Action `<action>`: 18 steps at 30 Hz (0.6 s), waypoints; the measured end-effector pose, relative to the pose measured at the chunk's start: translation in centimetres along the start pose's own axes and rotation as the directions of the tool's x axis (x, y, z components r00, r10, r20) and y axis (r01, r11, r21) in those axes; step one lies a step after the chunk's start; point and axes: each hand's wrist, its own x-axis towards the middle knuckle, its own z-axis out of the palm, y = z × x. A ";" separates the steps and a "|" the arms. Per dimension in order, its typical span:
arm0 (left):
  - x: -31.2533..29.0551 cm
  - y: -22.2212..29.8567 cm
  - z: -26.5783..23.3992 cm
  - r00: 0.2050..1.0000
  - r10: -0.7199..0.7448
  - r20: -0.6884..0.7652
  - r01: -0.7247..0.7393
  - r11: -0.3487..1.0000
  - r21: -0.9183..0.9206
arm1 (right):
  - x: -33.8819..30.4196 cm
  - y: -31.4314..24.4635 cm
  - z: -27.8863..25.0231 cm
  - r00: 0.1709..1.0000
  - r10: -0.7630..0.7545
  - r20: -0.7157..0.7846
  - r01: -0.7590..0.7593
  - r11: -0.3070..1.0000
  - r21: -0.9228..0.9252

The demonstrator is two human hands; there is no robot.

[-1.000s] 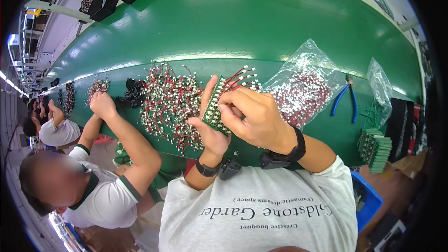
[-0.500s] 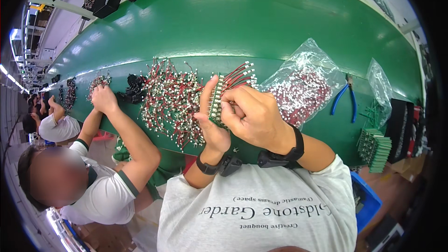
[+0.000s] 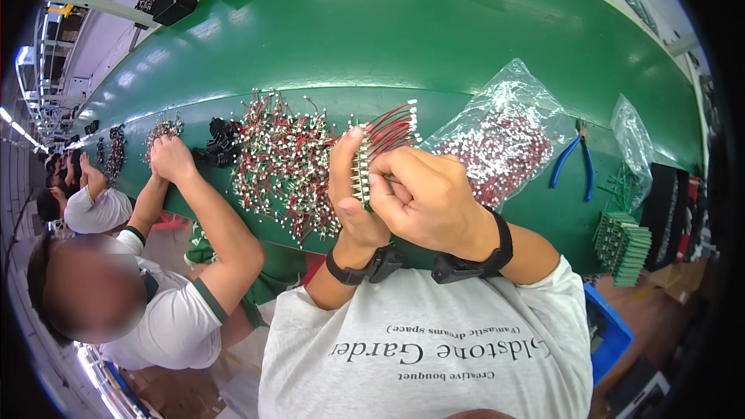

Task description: Assembling LEDs into a printed circuit board on a factory production line.

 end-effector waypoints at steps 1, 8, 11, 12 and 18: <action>0.3 0.4 -0.1 0.996 0.071 0.047 -0.076 0.990 0.117 | 0.0 0.0 0.0 1.000 -0.002 -0.006 0.002 1.000 0.005; -1.2 -0.6 -0.6 0.982 -0.188 0.022 0.189 0.967 -0.171 | 0.3 0.3 -0.4 0.998 -0.035 0.043 0.034 0.999 0.011; -1.2 -0.4 -0.8 0.980 -0.192 0.045 0.197 0.968 -0.158 | 0.5 0.5 -0.6 0.995 -0.049 0.091 0.048 0.999 0.015; -1.1 0.2 -0.5 0.976 -0.215 0.022 0.215 0.958 -0.192 | 0.5 0.5 -0.5 0.993 -0.063 0.100 0.066 0.997 -0.031; -1.2 -0.5 -1.1 0.989 -0.146 0.015 0.147 0.985 -0.095 | 0.3 0.8 -0.4 0.990 -0.056 0.132 0.068 0.994 -0.090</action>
